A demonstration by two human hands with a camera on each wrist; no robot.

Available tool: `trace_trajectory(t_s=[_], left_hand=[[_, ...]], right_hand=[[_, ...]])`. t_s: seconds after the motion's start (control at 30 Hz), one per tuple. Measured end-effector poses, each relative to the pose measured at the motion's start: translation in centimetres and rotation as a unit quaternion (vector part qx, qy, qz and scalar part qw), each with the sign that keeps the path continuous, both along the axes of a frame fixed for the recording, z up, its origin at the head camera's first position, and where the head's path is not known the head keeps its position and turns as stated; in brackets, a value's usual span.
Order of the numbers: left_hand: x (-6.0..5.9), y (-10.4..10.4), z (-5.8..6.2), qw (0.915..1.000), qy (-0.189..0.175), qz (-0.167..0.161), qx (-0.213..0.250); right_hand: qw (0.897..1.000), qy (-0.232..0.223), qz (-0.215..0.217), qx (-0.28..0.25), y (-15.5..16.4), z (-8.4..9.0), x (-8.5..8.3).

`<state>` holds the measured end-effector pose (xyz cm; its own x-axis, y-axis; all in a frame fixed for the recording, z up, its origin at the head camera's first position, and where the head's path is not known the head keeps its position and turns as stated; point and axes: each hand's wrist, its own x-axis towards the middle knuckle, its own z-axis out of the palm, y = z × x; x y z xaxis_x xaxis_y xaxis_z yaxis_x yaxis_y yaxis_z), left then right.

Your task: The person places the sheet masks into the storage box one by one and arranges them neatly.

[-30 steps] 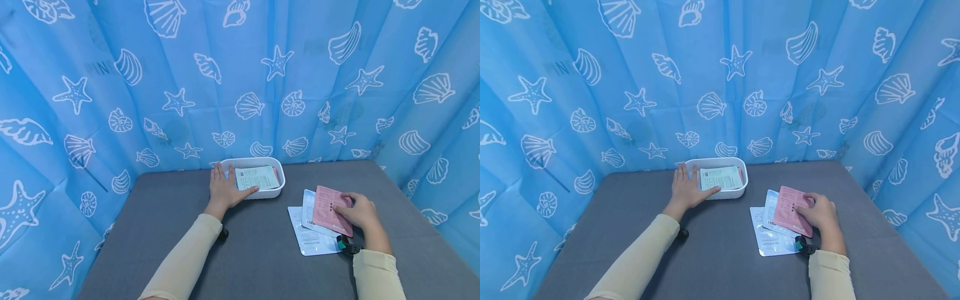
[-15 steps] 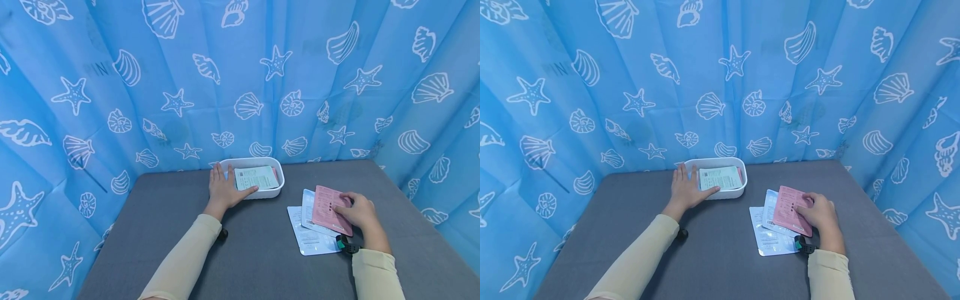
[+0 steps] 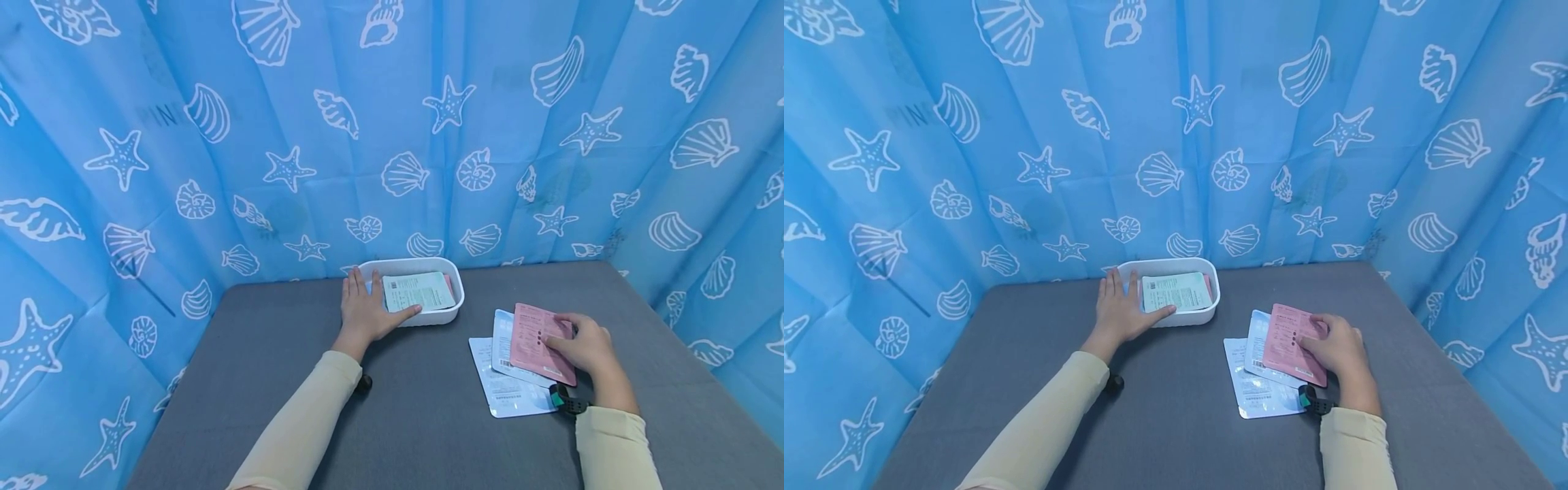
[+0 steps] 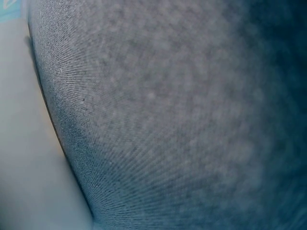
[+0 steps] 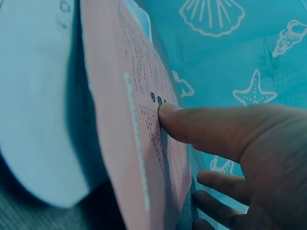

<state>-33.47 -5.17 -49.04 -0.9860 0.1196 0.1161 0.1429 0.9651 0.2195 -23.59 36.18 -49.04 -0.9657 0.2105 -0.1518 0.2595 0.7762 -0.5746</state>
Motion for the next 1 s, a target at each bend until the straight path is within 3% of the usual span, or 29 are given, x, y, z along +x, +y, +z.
trace_trajectory(t_s=[1.0], left_hand=[[-0.42, 0.0, -0.22, 0.9997, -0.023, 0.005, -0.011]], right_hand=[[1.0, -0.011, 0.0, 0.013, -0.26, -0.06, -0.03]])
